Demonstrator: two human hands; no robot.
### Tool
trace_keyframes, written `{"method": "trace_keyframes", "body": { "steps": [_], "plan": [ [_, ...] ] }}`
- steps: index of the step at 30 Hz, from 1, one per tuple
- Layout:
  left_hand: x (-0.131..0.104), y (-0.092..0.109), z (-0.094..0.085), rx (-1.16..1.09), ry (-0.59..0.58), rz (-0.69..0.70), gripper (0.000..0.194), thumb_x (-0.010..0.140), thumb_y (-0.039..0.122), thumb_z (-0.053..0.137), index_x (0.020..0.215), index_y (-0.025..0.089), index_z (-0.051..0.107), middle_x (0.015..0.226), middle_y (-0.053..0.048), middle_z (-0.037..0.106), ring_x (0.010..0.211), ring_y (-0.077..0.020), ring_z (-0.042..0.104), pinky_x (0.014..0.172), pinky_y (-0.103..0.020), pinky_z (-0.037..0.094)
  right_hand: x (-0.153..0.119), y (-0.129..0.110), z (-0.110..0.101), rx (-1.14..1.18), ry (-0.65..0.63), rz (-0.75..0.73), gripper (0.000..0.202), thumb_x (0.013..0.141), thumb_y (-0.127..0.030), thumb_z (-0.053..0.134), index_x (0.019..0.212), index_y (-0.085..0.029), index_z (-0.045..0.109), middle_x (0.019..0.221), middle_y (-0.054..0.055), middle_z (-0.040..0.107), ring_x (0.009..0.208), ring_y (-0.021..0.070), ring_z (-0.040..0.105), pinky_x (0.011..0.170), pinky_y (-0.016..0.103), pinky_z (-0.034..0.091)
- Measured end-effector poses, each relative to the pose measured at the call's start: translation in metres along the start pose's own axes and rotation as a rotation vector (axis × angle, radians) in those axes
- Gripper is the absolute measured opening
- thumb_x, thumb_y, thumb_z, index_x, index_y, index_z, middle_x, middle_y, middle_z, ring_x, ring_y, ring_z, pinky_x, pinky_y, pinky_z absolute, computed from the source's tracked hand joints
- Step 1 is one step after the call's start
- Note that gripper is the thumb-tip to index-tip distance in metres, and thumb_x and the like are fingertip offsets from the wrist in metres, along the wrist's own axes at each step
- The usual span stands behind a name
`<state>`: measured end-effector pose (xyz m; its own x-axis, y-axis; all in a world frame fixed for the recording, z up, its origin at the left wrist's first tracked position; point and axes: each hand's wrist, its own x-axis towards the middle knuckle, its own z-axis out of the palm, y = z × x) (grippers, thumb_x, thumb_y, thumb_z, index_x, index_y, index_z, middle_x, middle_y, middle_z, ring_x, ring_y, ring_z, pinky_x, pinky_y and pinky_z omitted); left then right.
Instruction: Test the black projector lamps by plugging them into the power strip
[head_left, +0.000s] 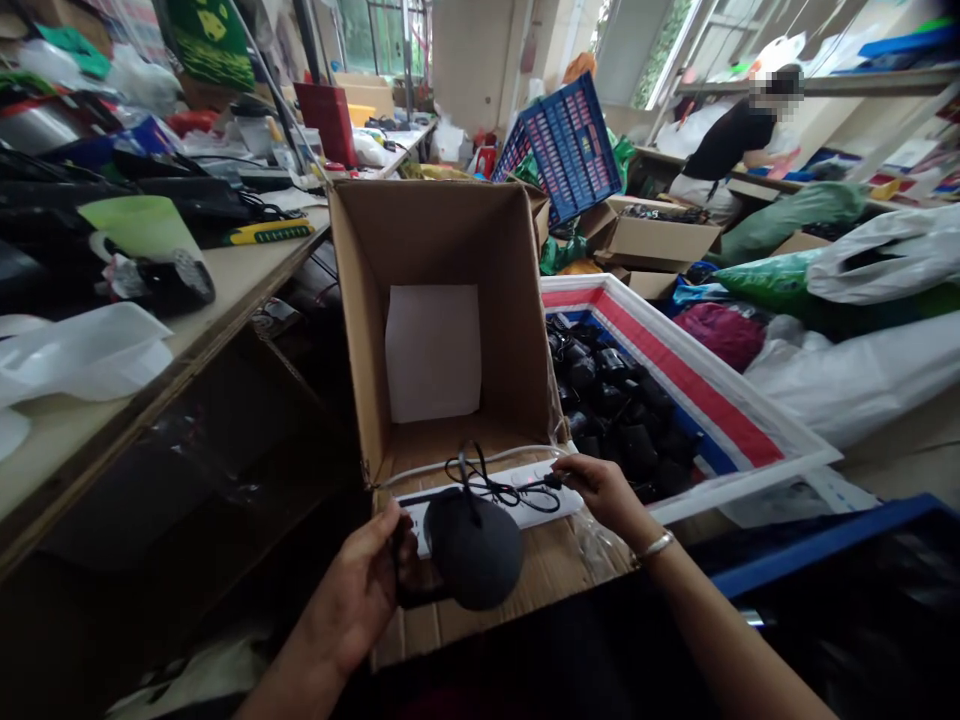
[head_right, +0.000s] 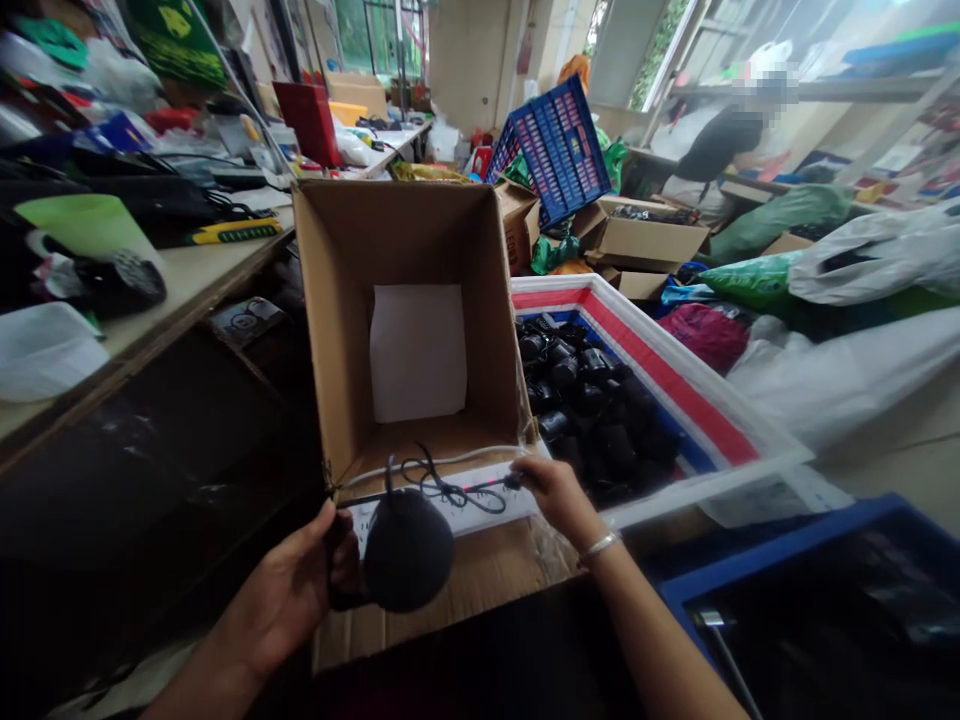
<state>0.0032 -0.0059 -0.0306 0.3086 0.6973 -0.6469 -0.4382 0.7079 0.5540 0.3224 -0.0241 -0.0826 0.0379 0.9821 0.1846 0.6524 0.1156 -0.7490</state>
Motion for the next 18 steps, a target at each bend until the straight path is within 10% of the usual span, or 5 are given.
{"method": "trace_keyframes", "body": {
  "steps": [18],
  "plan": [
    [0.029,0.032,0.016,-0.183,0.079,0.111,0.033,0.086,0.029,0.049,0.063,0.01,0.063,0.042,0.001,0.049,0.031,-0.0074,0.039,0.032,-0.017,0.03,-0.01,0.013,0.02,-0.052,-0.083,0.034,0.019,0.082,-0.018,0.049,0.093,-0.019,0.064,0.087,0.007,0.071,0.08,0.0207,0.066,0.073,0.031,0.052]
  ]
}}
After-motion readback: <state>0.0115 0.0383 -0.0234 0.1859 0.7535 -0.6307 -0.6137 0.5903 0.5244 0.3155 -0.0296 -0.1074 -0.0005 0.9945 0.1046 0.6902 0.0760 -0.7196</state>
